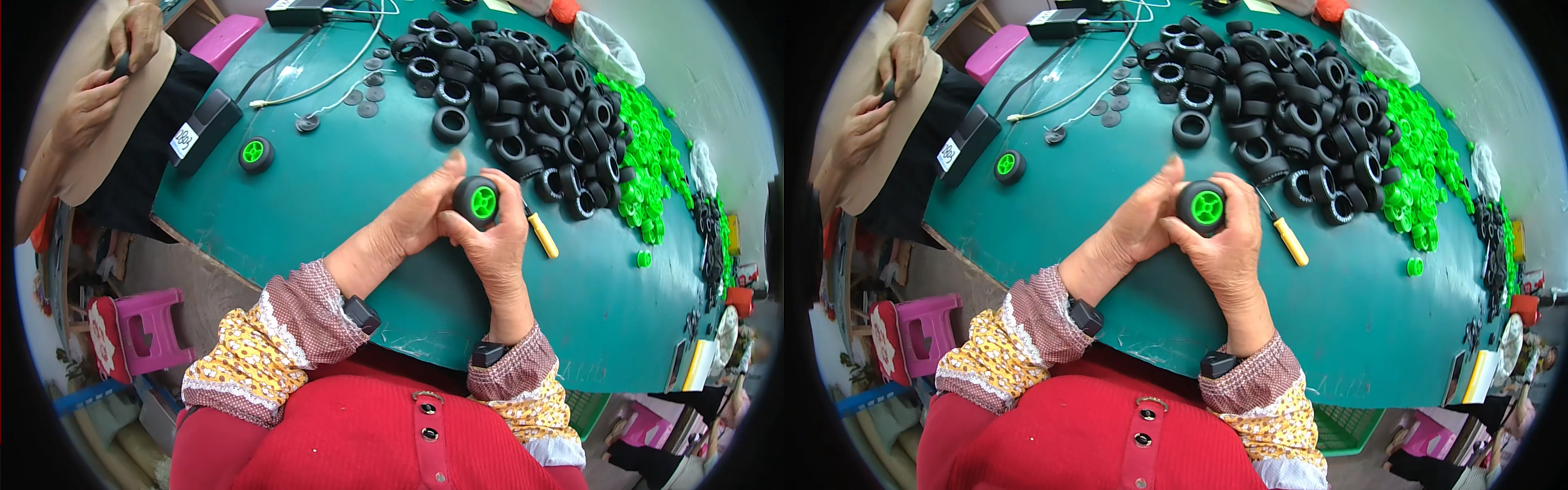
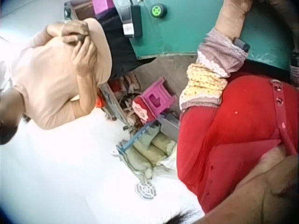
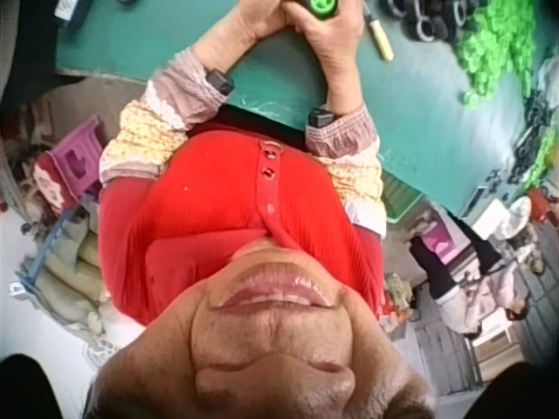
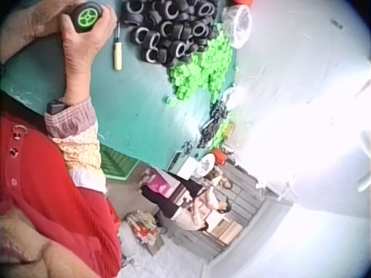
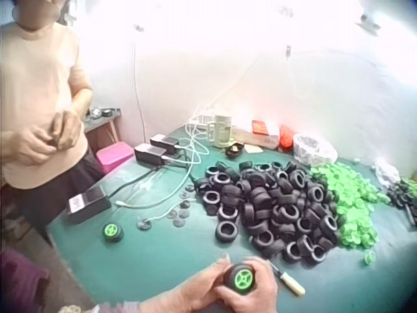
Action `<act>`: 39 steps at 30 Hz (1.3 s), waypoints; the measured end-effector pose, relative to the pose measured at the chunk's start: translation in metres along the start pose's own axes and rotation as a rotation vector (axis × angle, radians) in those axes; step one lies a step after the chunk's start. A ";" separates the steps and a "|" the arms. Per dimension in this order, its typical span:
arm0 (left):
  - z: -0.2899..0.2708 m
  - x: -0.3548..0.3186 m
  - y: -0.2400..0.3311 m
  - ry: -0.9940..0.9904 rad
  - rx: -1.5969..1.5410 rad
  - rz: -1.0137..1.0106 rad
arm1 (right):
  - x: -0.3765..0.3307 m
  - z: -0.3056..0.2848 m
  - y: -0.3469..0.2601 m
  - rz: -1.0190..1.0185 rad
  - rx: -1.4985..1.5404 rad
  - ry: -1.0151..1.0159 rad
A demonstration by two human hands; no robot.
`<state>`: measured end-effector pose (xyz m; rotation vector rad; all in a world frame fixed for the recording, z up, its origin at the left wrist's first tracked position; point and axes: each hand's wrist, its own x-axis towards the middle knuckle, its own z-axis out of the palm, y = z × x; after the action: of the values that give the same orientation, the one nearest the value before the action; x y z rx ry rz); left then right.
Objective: Assembling toy wheels by inserting green plastic hubs into black rubber tires on a production table.
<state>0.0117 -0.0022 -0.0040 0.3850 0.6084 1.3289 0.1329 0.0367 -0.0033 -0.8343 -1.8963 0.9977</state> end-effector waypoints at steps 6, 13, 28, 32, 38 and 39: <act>0.007 -0.003 0.005 0.016 -0.052 0.076 | 0.005 -0.002 0.000 -0.172 -0.098 -0.089; 0.010 -0.009 0.007 0.100 -0.020 0.118 | 0.003 -0.002 -0.010 -0.242 -0.124 -0.113; 0.011 -0.001 0.002 0.089 0.001 0.166 | 0.003 -0.001 -0.012 -0.148 -0.054 -0.085; 0.011 0.000 0.002 0.150 -0.011 0.093 | 0.001 -0.001 -0.009 -0.032 -0.004 -0.089; 0.001 0.003 0.000 0.177 0.008 0.088 | 0.002 -0.005 -0.014 0.002 0.066 -0.181; 0.001 0.002 0.000 0.163 0.034 0.068 | 0.002 -0.007 -0.015 0.058 0.089 -0.204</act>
<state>0.0125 0.0000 -0.0039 0.3287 0.7605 1.4255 0.1354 0.0332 0.0122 -0.7635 -1.9906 1.2334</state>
